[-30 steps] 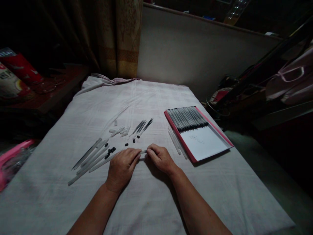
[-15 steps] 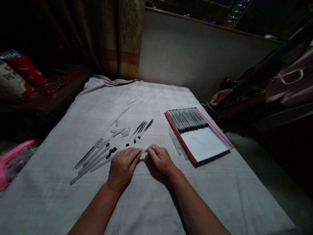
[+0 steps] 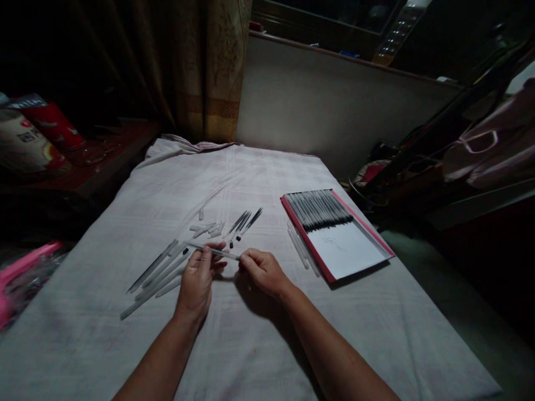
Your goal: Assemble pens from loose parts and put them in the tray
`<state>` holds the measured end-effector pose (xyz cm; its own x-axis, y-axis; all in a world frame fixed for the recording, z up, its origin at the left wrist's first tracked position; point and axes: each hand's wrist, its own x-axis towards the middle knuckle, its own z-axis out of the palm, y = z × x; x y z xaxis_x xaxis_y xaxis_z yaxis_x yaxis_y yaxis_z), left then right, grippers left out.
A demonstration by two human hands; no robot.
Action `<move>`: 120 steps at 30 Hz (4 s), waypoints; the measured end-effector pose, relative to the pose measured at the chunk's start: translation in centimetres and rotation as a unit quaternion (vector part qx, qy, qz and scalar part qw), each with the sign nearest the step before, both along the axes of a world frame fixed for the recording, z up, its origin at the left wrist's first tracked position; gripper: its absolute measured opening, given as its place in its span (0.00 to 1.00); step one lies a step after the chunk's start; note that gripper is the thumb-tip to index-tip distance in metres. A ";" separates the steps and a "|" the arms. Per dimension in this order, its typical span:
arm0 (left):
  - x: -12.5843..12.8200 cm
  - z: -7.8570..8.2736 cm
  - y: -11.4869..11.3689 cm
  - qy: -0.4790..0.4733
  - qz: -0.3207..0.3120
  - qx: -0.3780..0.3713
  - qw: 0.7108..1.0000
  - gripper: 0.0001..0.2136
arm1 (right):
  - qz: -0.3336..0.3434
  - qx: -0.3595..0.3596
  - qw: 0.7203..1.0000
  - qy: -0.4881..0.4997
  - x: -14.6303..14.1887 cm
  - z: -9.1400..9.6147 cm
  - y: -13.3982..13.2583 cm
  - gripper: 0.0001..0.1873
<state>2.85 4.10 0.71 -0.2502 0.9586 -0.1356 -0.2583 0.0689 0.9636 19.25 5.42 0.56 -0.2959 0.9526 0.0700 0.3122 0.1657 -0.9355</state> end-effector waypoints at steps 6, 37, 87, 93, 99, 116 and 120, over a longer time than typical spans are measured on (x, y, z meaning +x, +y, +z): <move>-0.5 0.2 0.2 -0.033 0.046 0.017 0.998 0.18 | 0.009 0.133 0.947 -0.292 -2.2 1.7 4.2 0.12; -0.3 -1.3 -0.7 0.438 -0.090 0.192 0.874 0.15 | -0.116 -0.129 0.973 0.150 4.5 -0.7 1.2 0.13; -0.5 -1.6 -0.6 0.526 -0.192 0.238 0.793 0.14 | -0.057 -0.186 0.966 0.173 4.9 1.0 0.4 0.13; -0.5 -2.2 -0.5 0.520 -0.132 0.260 0.803 0.15 | -0.144 -0.145 0.945 0.254 4.5 1.4 0.6 0.16; 0.3 -2.0 -0.6 0.464 -0.153 0.244 0.837 0.14 | -0.066 -0.105 0.971 0.203 0.9 0.7 -0.2 0.13; -0.1 -2.2 -0.2 0.469 -0.150 0.197 0.847 0.13 | -0.271 0.044 0.840 -0.467 15.6 3.9 10.3 0.17; -0.2 -2.2 -0.2 0.467 -0.153 0.194 0.849 0.13 | -0.270 0.032 0.824 -0.496 15.2 3.5 10.3 0.18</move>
<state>2.65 3.89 -1.47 0.1938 0.9251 0.3266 0.6030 -0.3749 0.7042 34.48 15.70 4.07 0.2276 0.9682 0.1042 0.9634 -0.2082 -0.1690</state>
